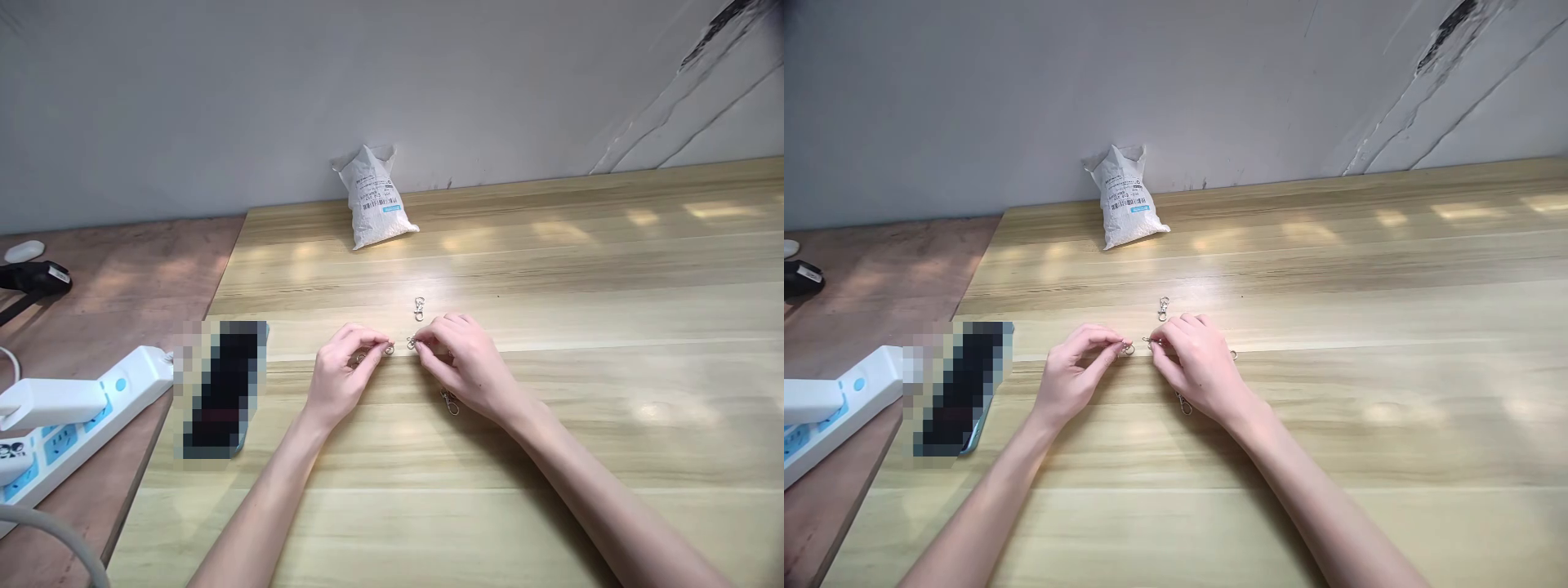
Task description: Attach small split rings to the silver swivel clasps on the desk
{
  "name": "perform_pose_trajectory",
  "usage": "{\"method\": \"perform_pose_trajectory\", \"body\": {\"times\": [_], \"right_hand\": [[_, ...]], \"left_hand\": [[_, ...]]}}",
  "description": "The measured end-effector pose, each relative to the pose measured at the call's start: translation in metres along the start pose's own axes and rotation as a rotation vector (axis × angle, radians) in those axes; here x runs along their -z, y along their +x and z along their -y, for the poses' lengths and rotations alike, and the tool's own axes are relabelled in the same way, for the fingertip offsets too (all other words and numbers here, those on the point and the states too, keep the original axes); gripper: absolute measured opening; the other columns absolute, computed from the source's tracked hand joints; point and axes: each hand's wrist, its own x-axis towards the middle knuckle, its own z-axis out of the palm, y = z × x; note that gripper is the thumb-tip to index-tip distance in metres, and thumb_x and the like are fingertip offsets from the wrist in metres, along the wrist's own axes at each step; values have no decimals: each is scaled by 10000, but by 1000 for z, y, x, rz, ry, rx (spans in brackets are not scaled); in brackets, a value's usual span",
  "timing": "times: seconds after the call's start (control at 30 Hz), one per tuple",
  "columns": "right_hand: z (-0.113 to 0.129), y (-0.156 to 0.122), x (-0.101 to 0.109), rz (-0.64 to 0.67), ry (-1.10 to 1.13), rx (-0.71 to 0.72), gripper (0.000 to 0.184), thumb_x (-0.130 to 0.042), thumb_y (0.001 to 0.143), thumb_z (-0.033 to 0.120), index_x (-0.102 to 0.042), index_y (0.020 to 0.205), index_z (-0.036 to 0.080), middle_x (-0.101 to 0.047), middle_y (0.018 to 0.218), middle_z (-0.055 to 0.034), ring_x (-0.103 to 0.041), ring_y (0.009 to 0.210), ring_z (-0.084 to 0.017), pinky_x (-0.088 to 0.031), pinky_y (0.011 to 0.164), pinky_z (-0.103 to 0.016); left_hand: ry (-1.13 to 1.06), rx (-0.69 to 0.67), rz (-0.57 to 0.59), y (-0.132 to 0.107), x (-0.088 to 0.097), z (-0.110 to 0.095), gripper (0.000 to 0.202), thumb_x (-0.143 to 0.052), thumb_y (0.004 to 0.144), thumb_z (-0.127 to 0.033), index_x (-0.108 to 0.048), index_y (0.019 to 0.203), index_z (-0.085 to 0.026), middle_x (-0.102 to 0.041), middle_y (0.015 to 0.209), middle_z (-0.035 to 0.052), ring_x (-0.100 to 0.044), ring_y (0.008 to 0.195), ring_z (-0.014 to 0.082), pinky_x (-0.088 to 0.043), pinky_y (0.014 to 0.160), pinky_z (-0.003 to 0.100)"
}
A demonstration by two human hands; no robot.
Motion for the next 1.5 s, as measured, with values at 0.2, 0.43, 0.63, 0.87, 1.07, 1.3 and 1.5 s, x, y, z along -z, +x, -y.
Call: {"method": "perform_pose_trajectory", "body": {"times": [0.2, 0.43, 0.63, 0.87, 1.07, 1.3, 1.5], "right_hand": [[2, 2, -4, -14, 116, -35, 75, -550, 894, 177, -592, 837, 202, -640, 752, -16, -546, 736, -171, -401, 744, -323], [5, 2, -11, -63, 277, 30, 56, -572, 891, 184, -609, 865, 216, -706, 982, -53, -610, 876, -184, -452, 826, -359], [2, -5, -17, -101, 298, 120, 73, -601, 865, 145, -613, 871, 217, -722, 1002, -46, -623, 882, -178, -470, 818, -358], [6, -4, -15, -129, 270, 165, 81, -593, 866, 145, -632, 862, 216, -734, 928, -42, -641, 828, -168, -487, 745, -332], [7, -4, -16, -149, 308, 181, 93, -577, 885, 145, -638, 880, 215, -727, 892, -45, -638, 801, -164, -505, 713, -322], [6, -6, -19, -221, 328, 188, 125, -598, 864, 95, -636, 899, 208, -726, 862, -49, -634, 779, -171, -523, 692, -334], [7, -7, -20, -253, 271, 229, 115, -595, 878, 112, -638, 933, 205, -719, 850, -54, -624, 764, -168, -528, 668, -320]], "left_hand": [[-153, 176, 16, -3, -2, -3, 98, -590, 922, -274, -625, 962, -192, -721, 953, 50, -709, 910, 179, -576, 810, 309], [34, 38, -38, 0, -3, -6, 77, -594, 911, -262, -633, 877, -206, -656, 905, 38, -621, 911, 180, -503, 842, 342], [-5, 123, -38, -5, -9, -7, 85, -610, 903, -288, -646, 897, -211, -645, 913, 38, -628, 872, 173, -512, 767, 308], [-60, 188, -65, -8, -12, -7, 102, -612, 902, -309, -643, 914, -212, -677, 892, 46, -660, 909, 196, -539, 767, 321], [-49, 186, -68, -9, -13, -9, 92, -625, 893, -302, -650, 895, -213, -674, 880, 38, -652, 901, 189, -529, 770, 314], [-104, 229, -55, -8, -13, -9, 82, -652, 873, -293, -657, 867, -211, -672, 864, 25, -652, 868, 172, -516, 761, 295], [-131, 253, -37, -8, -12, -9, 94, -667, 860, -299, -668, 852, -205, -675, 859, 31, -655, 861, 177, -523, 753, 300]]}}
